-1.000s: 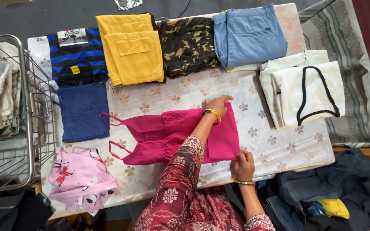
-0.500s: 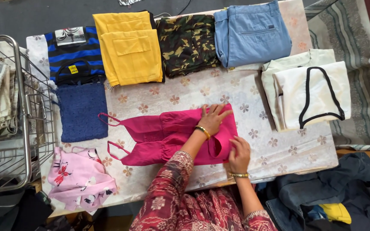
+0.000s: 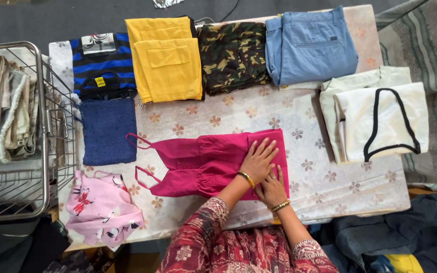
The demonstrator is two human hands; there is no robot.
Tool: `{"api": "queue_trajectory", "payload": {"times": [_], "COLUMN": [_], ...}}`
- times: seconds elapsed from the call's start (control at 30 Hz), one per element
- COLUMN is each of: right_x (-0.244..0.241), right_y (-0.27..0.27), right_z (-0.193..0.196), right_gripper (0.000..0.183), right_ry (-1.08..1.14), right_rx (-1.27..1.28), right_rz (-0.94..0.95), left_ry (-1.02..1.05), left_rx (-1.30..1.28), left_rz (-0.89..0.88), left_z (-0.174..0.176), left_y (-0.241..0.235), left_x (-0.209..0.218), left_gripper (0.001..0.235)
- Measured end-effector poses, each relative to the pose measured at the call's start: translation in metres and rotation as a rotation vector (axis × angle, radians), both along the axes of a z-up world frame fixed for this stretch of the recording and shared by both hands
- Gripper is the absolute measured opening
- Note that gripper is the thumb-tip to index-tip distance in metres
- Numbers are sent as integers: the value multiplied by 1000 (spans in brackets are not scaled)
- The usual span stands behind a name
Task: Fold various pieces of clothing including a white garment and a pink top on a table.
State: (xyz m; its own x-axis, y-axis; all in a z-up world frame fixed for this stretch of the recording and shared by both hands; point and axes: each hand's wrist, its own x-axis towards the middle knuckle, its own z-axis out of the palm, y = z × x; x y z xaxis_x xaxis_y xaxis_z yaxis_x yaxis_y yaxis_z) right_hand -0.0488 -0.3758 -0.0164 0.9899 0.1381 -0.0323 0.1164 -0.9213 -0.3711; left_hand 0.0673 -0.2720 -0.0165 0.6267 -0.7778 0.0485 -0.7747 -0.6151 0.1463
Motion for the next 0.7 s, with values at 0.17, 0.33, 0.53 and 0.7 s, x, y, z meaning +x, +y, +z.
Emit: {"api": "queue_trajectory", "payload": {"times": [0.17, 0.33, 0.53, 0.7], "right_x": [-12, 7, 13, 27], "right_y": [-16, -17, -44, 29], "right_z": [-21, 22, -12, 54], "right_gripper": [34, 46, 59, 58], "right_ry": [-304, -331, 85, 101], "right_rx": [190, 243, 698, 688], "right_rz": [-119, -571, -808, -698], "left_ry": [416, 378, 404, 598], "left_rx": [-216, -164, -239, -553], "left_rz": [255, 269, 311, 369], "left_z": [-1, 4, -5, -18], "left_y": [2, 4, 20, 63], "left_x": [-1, -3, -23, -49], "left_gripper": [75, 81, 80, 82]}}
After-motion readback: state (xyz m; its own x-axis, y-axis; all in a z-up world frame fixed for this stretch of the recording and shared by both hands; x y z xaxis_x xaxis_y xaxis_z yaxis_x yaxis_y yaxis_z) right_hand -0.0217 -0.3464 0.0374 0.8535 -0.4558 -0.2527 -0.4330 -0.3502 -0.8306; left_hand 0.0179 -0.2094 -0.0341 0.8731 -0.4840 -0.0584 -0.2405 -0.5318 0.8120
